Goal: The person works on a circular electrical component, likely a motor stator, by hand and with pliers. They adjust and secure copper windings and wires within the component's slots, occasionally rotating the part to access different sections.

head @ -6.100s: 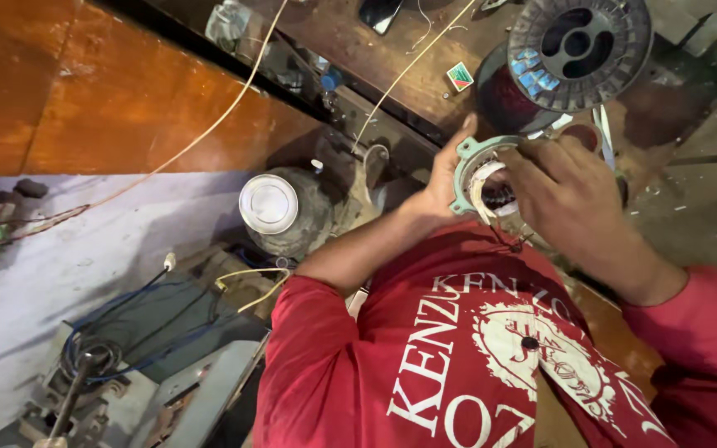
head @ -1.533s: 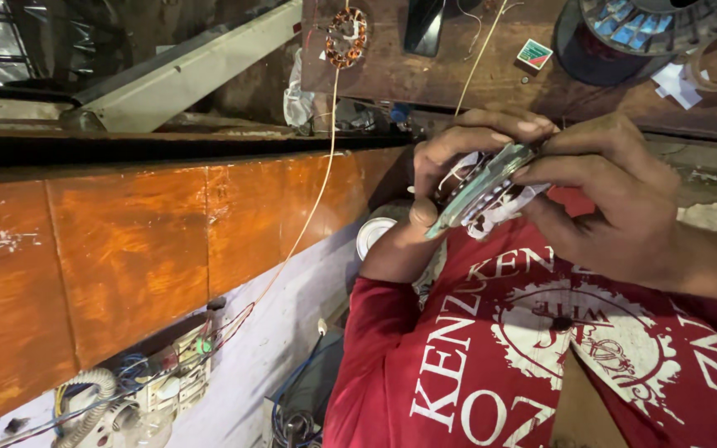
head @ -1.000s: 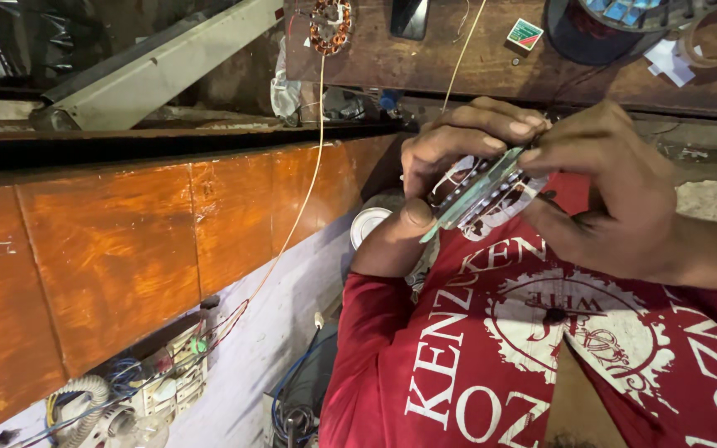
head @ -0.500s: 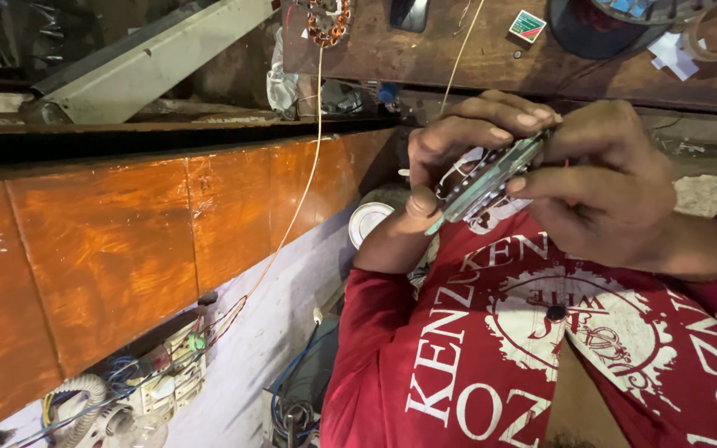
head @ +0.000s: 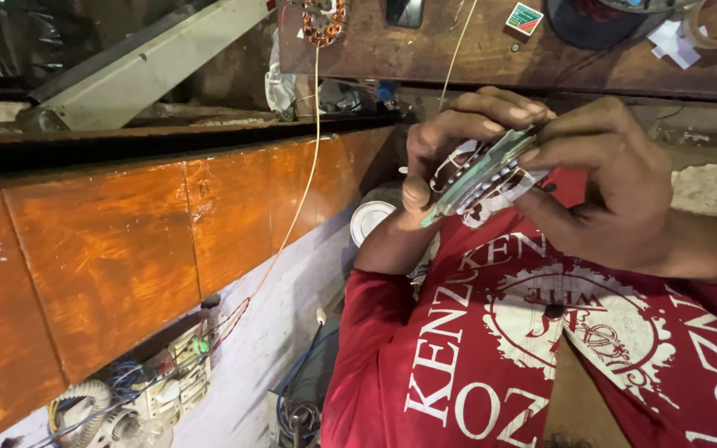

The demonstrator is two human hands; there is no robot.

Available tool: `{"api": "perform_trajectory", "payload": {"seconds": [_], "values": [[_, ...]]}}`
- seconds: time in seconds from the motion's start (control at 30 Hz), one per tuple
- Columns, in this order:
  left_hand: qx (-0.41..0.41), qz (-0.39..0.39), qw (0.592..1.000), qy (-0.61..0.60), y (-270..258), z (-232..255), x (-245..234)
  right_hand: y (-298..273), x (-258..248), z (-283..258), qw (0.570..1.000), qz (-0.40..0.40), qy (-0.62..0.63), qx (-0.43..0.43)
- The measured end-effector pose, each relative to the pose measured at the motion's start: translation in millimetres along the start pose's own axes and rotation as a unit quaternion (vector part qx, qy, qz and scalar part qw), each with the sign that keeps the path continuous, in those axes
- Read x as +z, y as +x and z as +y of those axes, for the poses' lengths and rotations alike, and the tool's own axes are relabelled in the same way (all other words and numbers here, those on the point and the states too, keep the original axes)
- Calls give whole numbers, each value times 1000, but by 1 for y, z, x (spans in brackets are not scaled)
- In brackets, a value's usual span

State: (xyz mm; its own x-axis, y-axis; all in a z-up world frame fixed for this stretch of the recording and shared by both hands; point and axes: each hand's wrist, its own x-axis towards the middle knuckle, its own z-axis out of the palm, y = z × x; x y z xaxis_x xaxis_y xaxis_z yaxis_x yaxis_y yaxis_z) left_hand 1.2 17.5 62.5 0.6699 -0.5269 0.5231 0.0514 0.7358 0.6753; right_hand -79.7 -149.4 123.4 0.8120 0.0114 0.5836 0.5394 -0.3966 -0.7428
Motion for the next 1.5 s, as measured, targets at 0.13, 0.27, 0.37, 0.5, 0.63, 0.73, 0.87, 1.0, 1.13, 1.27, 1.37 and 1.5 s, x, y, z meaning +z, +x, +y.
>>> {"api": "perform_trajectory", "payload": {"seconds": [0.13, 0.27, 0.37, 0.5, 0.63, 0.73, 0.87, 1.0, 1.13, 1.27, 1.37, 1.5], "values": [[14, -7, 1000, -17, 4, -5, -1, 0, -2, 1, 1000, 6, -17, -26], [11, -6, 1000, -18, 2, -7, -3, -3, -1, 1, 999, -4, -36, -25], [10, -10, 999, -30, 2, -9, -5, -7, -1, 4, 999, -3, -37, -31], [4, -20, 1000, -22, 3, -8, -7, -11, 1, 9, 1000, -1, -7, -29], [33, -56, 998, -13, 14, -3, -9, -12, 4, 14, 995, 5, 99, -18], [62, -82, 995, -4, 22, 4, -6, -13, 4, 17, 993, 16, 98, -71], [82, -80, 993, 11, 29, 16, 6, -18, 1, 17, 990, -8, 58, -127], [20, -88, 995, 50, 27, 34, 10, -17, 1, 16, 985, -10, 39, -165], [1, -97, 992, 76, 24, 44, 7, -6, -4, 13, 981, -31, 40, -188], [33, -92, 993, 73, 26, 31, 8, 6, -8, 9, 967, -52, -10, -250], [97, -86, 990, 52, 32, 7, 4, 12, -3, 9, 967, -15, -60, -249], [0, -46, 997, 58, 13, 3, -9, 11, -11, 10, 952, -32, -152, -264]]}}
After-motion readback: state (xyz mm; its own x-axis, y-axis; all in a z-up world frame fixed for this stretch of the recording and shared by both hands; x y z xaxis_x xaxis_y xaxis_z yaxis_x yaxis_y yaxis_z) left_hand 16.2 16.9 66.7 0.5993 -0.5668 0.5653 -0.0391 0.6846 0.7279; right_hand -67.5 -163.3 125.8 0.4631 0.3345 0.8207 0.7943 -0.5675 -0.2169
